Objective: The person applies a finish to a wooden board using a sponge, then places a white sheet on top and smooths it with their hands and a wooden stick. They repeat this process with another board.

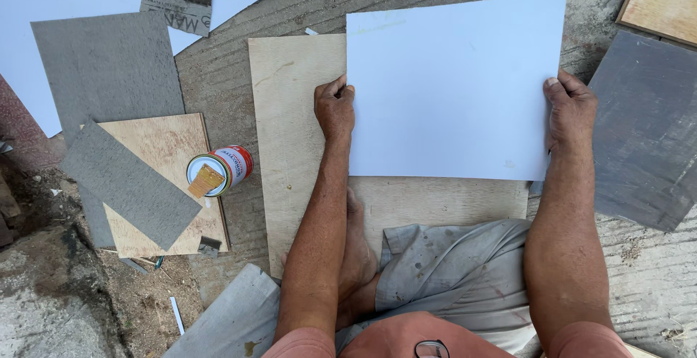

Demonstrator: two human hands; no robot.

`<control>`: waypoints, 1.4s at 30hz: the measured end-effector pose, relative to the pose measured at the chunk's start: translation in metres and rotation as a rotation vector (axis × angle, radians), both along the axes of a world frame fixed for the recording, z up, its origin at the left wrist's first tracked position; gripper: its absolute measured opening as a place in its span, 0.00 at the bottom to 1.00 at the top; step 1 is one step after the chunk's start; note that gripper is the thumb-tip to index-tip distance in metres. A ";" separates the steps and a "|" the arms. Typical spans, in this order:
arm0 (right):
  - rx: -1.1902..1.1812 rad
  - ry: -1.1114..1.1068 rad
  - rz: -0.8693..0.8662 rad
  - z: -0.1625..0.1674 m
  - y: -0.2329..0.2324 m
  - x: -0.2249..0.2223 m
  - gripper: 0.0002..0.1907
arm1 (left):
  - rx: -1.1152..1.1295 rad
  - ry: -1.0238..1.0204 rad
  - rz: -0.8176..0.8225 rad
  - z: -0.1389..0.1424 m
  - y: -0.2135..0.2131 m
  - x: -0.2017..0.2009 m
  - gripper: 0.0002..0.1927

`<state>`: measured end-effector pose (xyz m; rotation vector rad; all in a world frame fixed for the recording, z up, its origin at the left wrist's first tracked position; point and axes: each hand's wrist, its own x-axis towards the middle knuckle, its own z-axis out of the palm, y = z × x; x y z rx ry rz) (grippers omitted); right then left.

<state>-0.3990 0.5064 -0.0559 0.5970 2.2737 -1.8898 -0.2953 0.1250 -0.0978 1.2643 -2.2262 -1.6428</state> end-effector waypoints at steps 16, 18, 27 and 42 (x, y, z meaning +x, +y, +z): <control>0.079 0.032 0.015 -0.003 -0.007 0.001 0.12 | -0.034 -0.037 -0.040 -0.010 -0.001 0.001 0.14; 0.091 0.027 0.018 -0.004 -0.007 0.001 0.12 | -0.029 -0.045 -0.038 -0.009 -0.001 0.001 0.14; 0.255 0.081 0.055 -0.012 0.000 -0.001 0.14 | -0.011 -0.086 -0.011 0.003 0.003 -0.001 0.13; 0.181 0.185 0.105 -0.002 0.003 0.002 0.14 | -0.051 -0.025 -0.034 0.013 0.010 0.000 0.11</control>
